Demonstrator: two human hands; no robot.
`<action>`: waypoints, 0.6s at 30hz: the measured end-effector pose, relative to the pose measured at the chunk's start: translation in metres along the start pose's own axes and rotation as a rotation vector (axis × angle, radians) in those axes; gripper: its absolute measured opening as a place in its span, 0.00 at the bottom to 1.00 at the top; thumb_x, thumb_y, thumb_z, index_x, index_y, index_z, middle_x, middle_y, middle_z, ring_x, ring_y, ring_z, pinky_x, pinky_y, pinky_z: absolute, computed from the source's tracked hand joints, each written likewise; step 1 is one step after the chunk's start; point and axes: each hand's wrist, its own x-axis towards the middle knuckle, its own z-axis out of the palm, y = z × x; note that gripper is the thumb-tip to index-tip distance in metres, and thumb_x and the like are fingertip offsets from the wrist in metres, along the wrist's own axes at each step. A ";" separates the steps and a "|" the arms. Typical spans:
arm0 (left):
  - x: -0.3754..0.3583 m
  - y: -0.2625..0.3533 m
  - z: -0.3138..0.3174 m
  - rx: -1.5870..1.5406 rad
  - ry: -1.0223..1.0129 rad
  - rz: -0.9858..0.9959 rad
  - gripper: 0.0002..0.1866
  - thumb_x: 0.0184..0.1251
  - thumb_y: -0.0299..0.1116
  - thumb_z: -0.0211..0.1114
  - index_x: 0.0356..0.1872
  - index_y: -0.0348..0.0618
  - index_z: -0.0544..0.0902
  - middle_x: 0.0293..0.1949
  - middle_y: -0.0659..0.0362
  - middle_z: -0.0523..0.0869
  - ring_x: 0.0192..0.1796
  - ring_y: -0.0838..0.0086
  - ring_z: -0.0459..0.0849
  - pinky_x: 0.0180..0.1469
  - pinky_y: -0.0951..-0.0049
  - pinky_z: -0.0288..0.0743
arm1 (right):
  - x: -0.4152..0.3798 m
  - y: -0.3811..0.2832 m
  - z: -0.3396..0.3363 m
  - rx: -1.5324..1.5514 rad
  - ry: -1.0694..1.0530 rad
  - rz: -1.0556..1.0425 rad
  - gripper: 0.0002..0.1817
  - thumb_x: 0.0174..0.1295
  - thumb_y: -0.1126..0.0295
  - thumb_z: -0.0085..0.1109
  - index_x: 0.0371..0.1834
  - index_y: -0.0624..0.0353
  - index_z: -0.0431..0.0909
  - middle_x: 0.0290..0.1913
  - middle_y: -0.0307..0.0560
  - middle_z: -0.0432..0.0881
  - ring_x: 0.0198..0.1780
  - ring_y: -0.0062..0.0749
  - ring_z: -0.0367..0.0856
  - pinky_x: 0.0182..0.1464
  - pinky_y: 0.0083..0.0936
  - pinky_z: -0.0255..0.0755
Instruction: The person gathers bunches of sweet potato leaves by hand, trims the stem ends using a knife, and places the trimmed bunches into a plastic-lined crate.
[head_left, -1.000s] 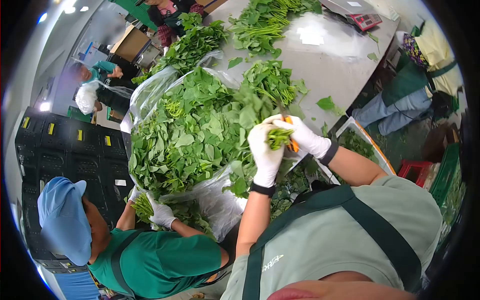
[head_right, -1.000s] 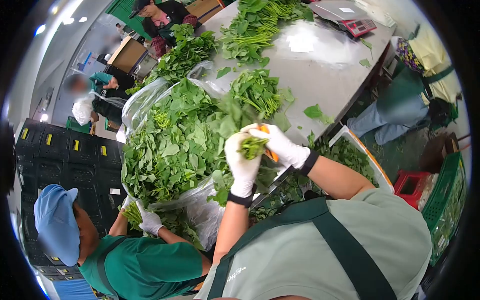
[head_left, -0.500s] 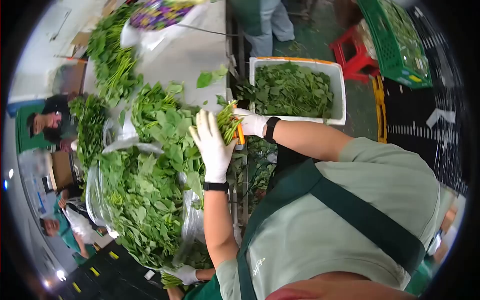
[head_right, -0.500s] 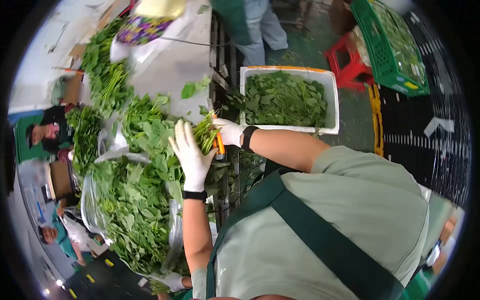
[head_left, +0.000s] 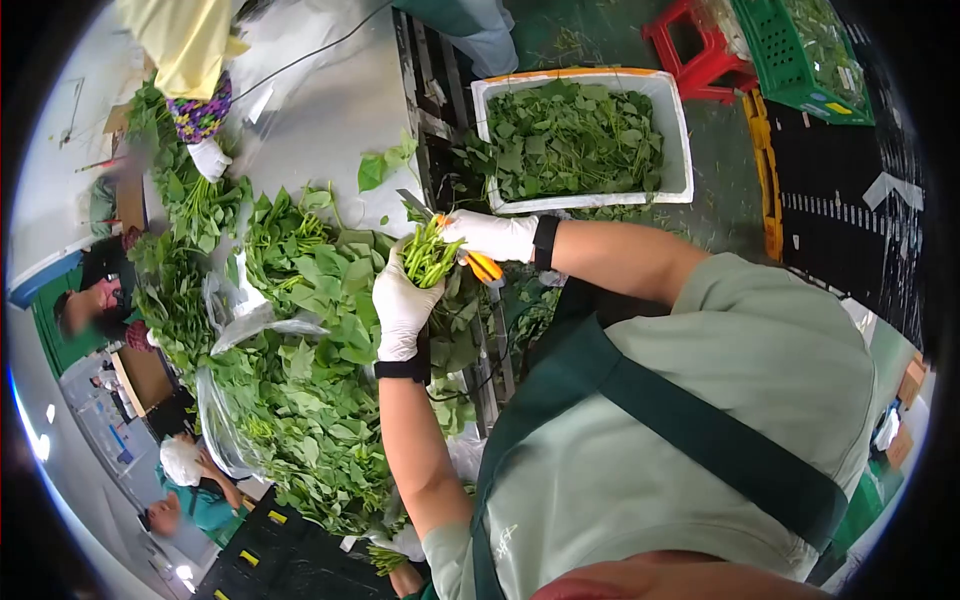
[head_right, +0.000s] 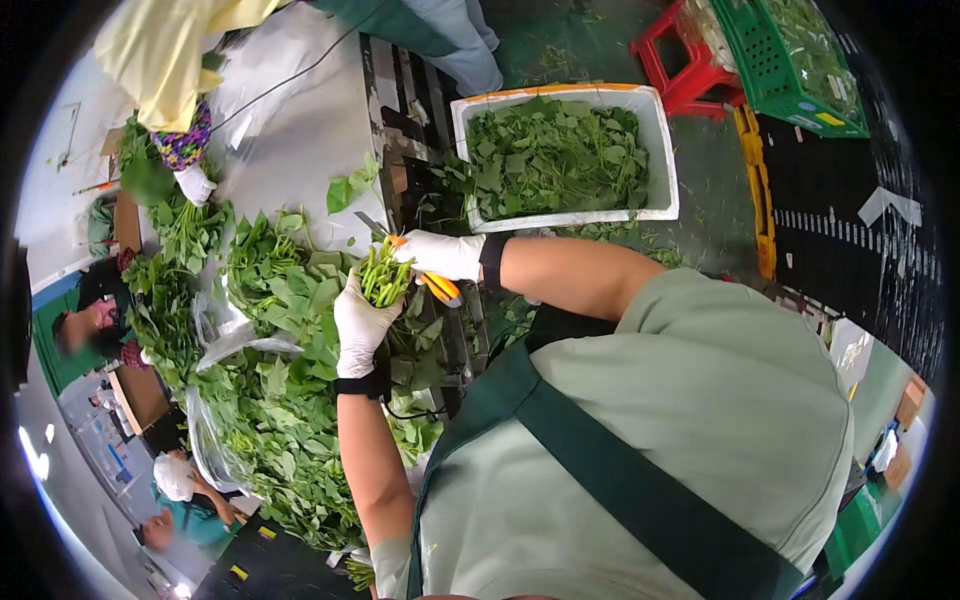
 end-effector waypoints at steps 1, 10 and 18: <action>0.003 0.005 -0.004 -0.178 -0.065 -0.043 0.31 0.46 0.29 0.74 0.55 0.34 0.74 0.38 0.56 0.87 0.39 0.75 0.85 0.45 0.76 0.77 | -0.010 -0.018 0.006 -0.058 0.019 0.032 0.10 0.66 0.63 0.50 0.42 0.57 0.73 0.30 0.36 0.77 0.27 0.21 0.76 0.27 0.22 0.73; 0.035 0.071 -0.052 -0.569 -0.414 -0.175 0.14 0.48 0.22 0.70 0.39 0.35 0.81 0.33 0.61 0.86 0.34 0.80 0.80 0.43 0.77 0.75 | -0.130 -0.074 0.004 -1.309 0.382 -0.576 0.10 0.52 0.69 0.63 0.39 0.52 0.79 0.33 0.44 0.81 0.34 0.42 0.81 0.36 0.32 0.75; 0.040 0.123 -0.010 -0.704 -0.616 -0.106 0.24 0.47 0.21 0.69 0.50 0.34 0.79 0.37 0.63 0.84 0.42 0.80 0.81 0.50 0.78 0.73 | -0.151 -0.088 -0.011 -1.401 0.479 -0.617 0.09 0.49 0.65 0.62 0.31 0.54 0.76 0.24 0.46 0.77 0.24 0.47 0.78 0.26 0.40 0.72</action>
